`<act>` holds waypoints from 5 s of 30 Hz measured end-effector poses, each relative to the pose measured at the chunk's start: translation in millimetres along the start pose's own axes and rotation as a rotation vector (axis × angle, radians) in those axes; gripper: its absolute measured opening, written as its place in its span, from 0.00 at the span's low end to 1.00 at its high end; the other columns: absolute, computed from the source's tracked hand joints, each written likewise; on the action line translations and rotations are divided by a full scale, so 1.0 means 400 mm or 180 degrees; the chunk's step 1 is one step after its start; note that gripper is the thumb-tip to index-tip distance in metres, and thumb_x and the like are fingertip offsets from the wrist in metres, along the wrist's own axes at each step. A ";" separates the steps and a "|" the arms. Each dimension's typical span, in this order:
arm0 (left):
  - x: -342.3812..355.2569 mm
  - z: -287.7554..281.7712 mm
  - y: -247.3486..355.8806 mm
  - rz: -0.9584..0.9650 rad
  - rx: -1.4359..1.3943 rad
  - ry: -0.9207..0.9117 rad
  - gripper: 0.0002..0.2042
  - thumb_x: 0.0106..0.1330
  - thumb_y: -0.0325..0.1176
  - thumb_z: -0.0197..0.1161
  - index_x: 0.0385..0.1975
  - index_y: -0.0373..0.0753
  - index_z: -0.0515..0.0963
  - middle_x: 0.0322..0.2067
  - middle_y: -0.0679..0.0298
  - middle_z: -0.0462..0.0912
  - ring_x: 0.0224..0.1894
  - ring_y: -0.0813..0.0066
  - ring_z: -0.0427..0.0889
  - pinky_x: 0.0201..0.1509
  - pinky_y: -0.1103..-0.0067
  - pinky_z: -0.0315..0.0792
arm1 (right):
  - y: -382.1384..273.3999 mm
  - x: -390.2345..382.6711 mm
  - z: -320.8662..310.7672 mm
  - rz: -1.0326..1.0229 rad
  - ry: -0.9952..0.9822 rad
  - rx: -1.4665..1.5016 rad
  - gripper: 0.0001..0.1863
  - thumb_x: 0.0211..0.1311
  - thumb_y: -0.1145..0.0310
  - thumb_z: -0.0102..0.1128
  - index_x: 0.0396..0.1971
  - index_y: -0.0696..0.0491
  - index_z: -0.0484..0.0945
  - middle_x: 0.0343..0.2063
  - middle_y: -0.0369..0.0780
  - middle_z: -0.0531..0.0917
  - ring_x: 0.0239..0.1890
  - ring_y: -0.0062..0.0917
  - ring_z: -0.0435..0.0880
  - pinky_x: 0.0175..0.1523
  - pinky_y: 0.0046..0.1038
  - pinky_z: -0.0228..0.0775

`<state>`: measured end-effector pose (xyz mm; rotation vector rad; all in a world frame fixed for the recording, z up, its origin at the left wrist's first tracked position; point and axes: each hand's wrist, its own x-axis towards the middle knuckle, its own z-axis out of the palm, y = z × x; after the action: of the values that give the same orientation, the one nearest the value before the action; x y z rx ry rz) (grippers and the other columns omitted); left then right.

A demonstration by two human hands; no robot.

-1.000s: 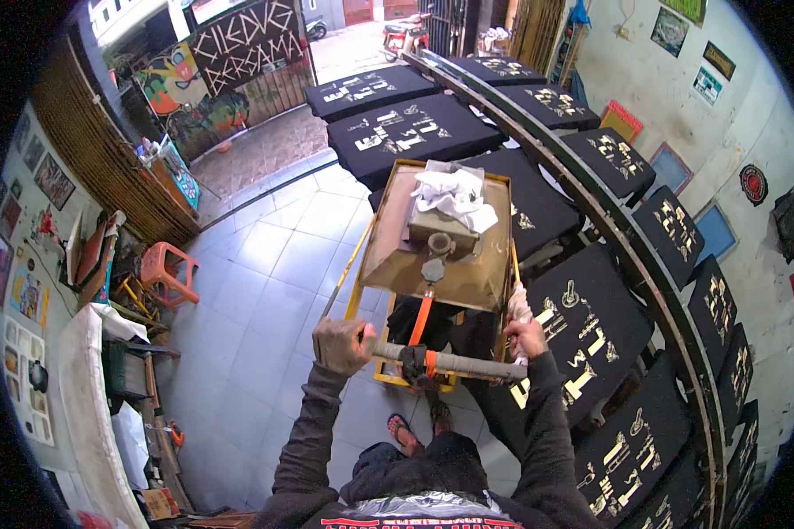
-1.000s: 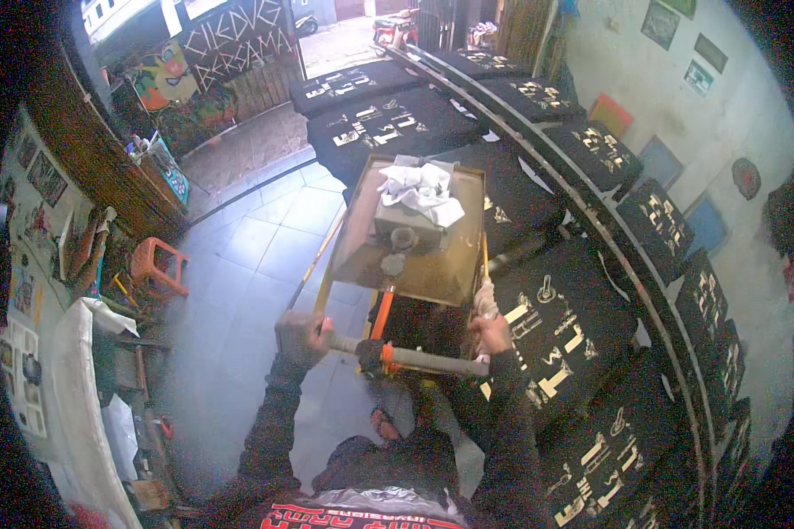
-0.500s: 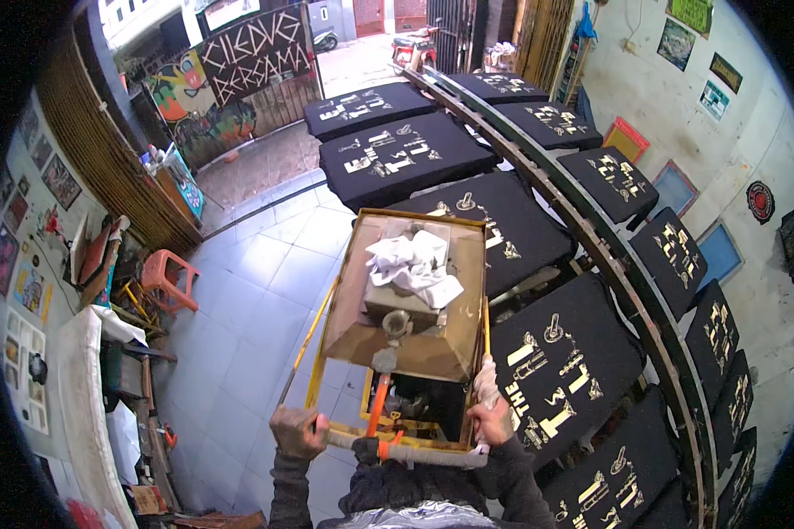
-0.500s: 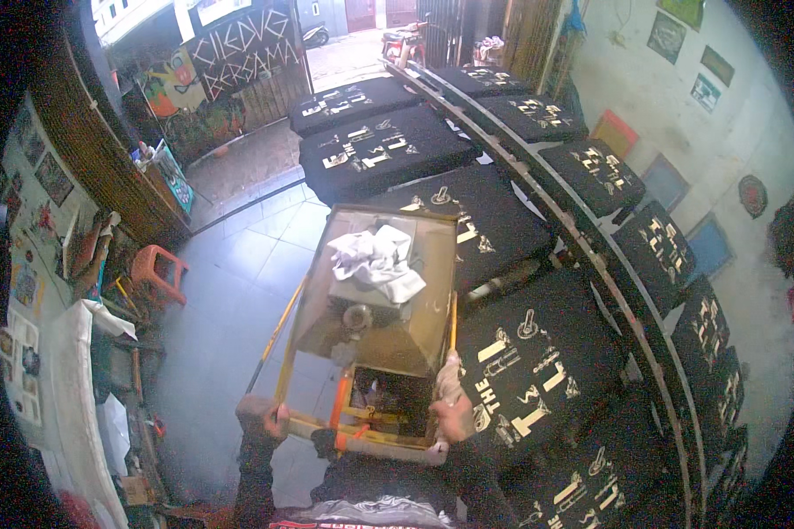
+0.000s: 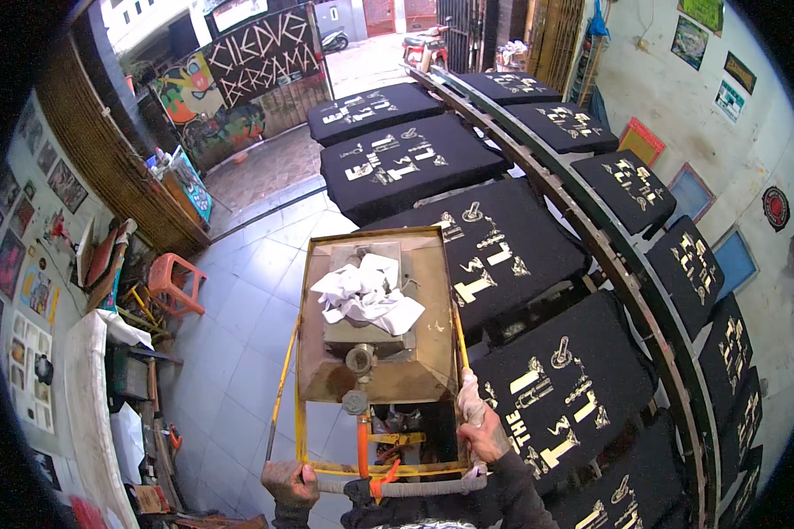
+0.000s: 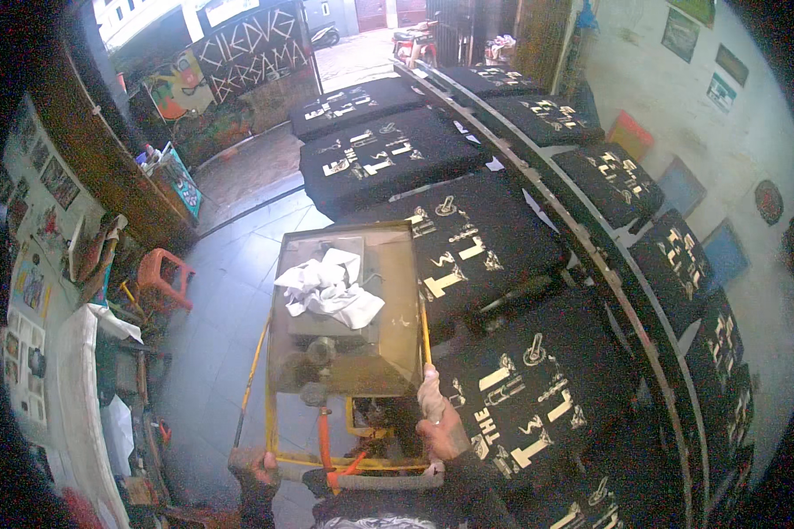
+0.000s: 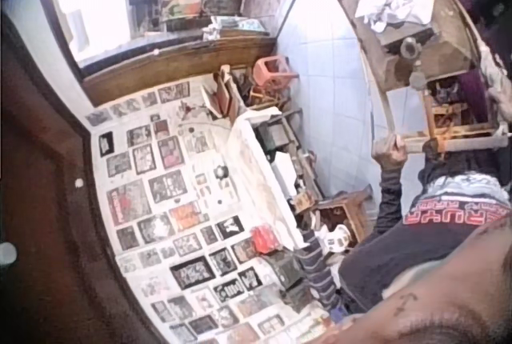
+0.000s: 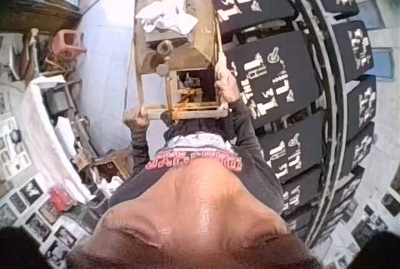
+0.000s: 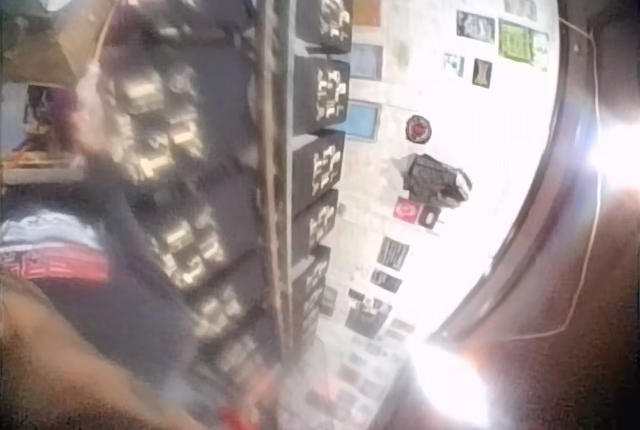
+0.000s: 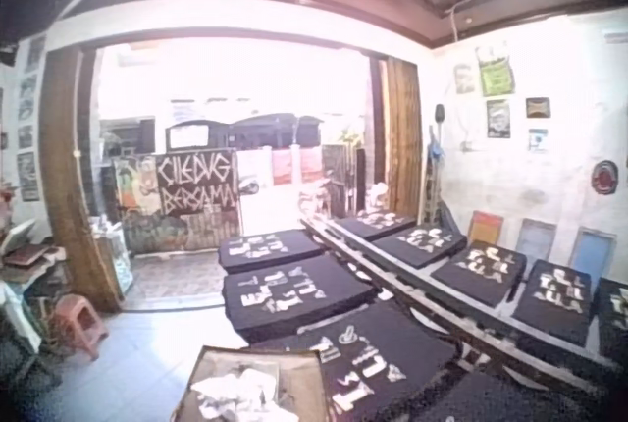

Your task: The person moves a manual screen printing flash dryer along a row of t-shirts on a printing table, pausing to apply heat to each garment and smoothing the fabric by hand.

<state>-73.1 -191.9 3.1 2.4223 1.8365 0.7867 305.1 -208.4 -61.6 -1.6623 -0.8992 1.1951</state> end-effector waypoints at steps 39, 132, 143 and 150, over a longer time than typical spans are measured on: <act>-0.291 0.101 -0.153 -0.0392 0.0142 0.0170 0.18 0.68 0.43 0.50 0.19 0.39 0.69 0.18 0.61 0.67 0.25 0.64 0.69 0.34 0.61 0.63 | -0.181 0.424 0.085 -0.0315 -0.1659 -0.0300 0.31 0.50 0.69 0.62 0.56 0.63 0.67 0.51 0.54 0.79 0.57 0.43 0.79 0.63 0.35 0.67; 1.764 0.659 -0.445 0.2727 -0.1324 0.0084 0.11 0.49 0.39 0.58 0.11 0.45 0.69 0.10 0.68 0.68 0.13 0.69 0.66 0.21 0.73 0.57 | -0.442 1.180 0.338 0.0327 0.1943 0.1963 0.20 0.49 0.83 0.56 0.46 0.56 0.72 0.15 0.34 0.71 0.08 0.19 0.67 0.13 0.24 0.61; 1.775 0.701 -0.352 0.2749 -0.1421 0.0138 0.13 0.52 0.42 0.59 0.11 0.46 0.70 0.10 0.70 0.68 0.13 0.71 0.68 0.23 0.74 0.58 | -0.419 1.225 0.207 0.0378 0.1757 0.2311 0.22 0.48 0.82 0.59 0.47 0.57 0.74 0.24 0.34 0.75 0.16 0.19 0.72 0.20 0.23 0.64; 1.788 0.723 -0.294 0.2674 -0.1447 0.0115 0.11 0.52 0.40 0.56 0.12 0.44 0.70 0.11 0.66 0.66 0.13 0.65 0.66 0.21 0.70 0.59 | -0.452 1.252 0.156 0.0381 0.1669 0.2117 0.20 0.52 0.82 0.56 0.48 0.58 0.73 0.15 0.33 0.70 0.09 0.20 0.66 0.14 0.25 0.59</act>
<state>69.1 575.2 -8.7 2.7786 0.4628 1.1038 372.4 323.5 -66.0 -1.3716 -0.0542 0.9198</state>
